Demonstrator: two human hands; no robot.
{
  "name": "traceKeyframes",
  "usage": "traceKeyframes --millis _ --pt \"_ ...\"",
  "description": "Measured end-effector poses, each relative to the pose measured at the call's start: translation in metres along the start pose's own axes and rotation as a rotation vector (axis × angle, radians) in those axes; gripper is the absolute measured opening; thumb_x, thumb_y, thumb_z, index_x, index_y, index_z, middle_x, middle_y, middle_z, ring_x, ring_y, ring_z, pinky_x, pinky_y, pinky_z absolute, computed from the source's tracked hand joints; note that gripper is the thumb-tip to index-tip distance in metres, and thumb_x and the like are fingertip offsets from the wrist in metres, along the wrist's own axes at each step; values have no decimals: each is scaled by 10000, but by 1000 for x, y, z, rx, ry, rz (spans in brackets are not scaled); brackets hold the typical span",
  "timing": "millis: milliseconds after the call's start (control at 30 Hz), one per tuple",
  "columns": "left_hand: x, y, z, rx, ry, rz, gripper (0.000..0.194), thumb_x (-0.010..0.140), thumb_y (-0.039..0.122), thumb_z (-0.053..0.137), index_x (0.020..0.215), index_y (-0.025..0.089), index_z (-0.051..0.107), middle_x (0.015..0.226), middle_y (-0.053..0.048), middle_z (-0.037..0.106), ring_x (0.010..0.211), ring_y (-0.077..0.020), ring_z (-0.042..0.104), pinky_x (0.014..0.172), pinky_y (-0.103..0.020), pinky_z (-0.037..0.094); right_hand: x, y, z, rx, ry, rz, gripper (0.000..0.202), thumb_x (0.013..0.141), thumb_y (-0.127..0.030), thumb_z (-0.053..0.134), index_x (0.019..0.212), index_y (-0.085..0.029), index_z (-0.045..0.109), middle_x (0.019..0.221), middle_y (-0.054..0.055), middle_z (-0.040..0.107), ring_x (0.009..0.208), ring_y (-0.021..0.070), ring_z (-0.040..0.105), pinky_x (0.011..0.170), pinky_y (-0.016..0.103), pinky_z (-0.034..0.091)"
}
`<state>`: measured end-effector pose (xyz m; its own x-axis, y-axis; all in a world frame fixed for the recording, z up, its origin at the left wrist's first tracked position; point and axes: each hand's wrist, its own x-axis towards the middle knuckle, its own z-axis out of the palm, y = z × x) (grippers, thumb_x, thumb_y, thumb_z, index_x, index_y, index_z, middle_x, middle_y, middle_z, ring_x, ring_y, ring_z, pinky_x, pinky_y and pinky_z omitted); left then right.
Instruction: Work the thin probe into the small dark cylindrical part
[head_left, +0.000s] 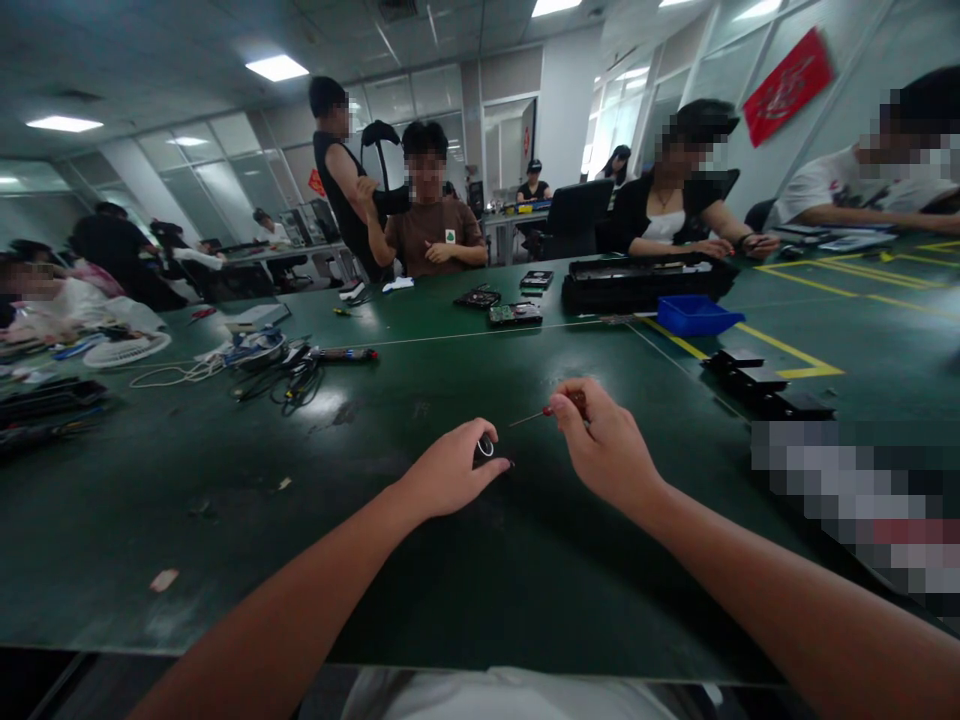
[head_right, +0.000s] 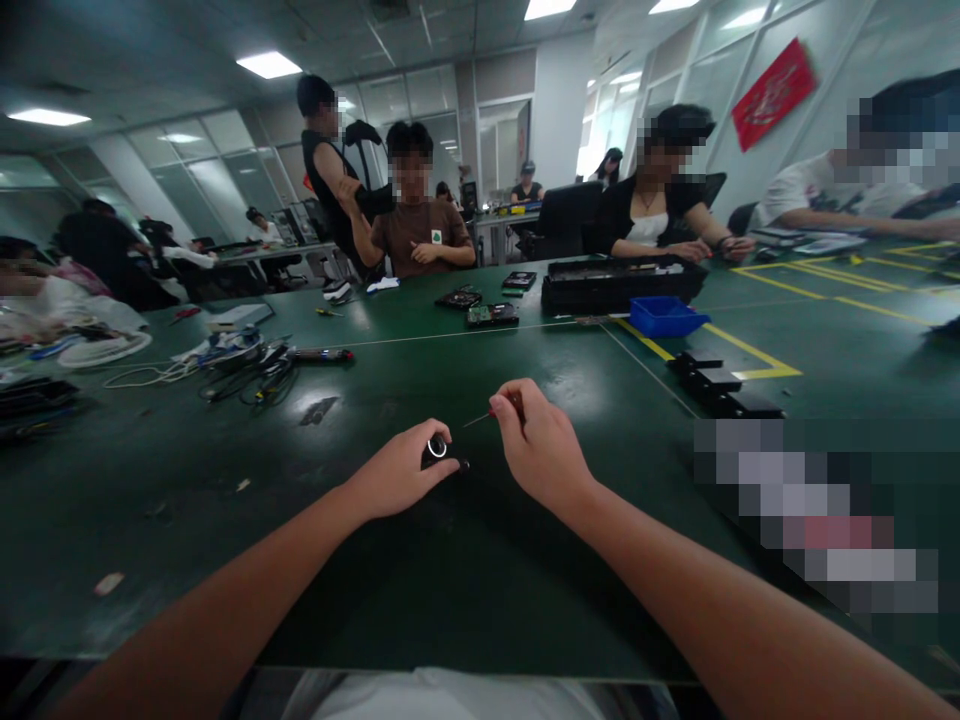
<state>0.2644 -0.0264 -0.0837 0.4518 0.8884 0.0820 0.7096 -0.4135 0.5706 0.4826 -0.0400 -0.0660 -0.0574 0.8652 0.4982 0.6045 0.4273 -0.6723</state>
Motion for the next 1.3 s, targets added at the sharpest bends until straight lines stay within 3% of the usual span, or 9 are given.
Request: traceKeyframes --millis 100,300,533,767,933,1133,1300 --pt "0 0 5 60 -58 61 217 937 341 563 1103 216 624 1078 -47 627 941 -203 600 787 -322 473 0 0 0 7 -1 -7 212 998 -367 424 968 -202 554 778 41 638 652 181 590 585 309 419" --pt "0 0 14 281 -68 124 384 974 358 484 1336 270 577 1179 -63 607 1038 -239 596 829 -352 489 0 1 2 13 7 -13 209 1002 -374 430 963 -210 553 765 29 634 648 179 592 596 310 416" --pt "8 12 27 475 -37 118 418 956 471 489 1258 226 641 1085 -106 623 979 -284 602 748 -374 517 0 2 4 17 17 -13 204 999 -364 435 963 -206 560 776 31 643 658 178 599 602 307 417" --pt "12 14 31 453 -53 120 255 949 373 540 1127 242 667 1072 -46 646 984 -233 613 717 -323 500 0 2 6 25 38 -22 202 991 -363 444 936 -205 558 758 26 643 646 176 599 596 303 410" --pt "9 9 17 192 0 62 224 922 396 589 1066 243 666 1028 -13 673 921 -192 626 729 -313 467 0 2 5 29 20 -15 204 997 -365 446 945 -206 565 770 25 636 645 168 585 587 297 403" --pt "3 -12 -16 -146 254 -85 250 878 409 620 1032 226 694 986 -28 699 898 -190 637 790 -312 466 0 2 3 43 -16 1 214 1003 -369 437 970 -205 570 782 27 628 653 166 577 584 294 402" --pt "0 -46 -55 -388 458 -266 342 826 418 634 1069 184 690 805 -47 662 658 -151 573 571 -251 408 -1 1 2 49 -36 27 227 1006 -374 425 980 -202 571 783 28 625 652 168 573 584 298 403"
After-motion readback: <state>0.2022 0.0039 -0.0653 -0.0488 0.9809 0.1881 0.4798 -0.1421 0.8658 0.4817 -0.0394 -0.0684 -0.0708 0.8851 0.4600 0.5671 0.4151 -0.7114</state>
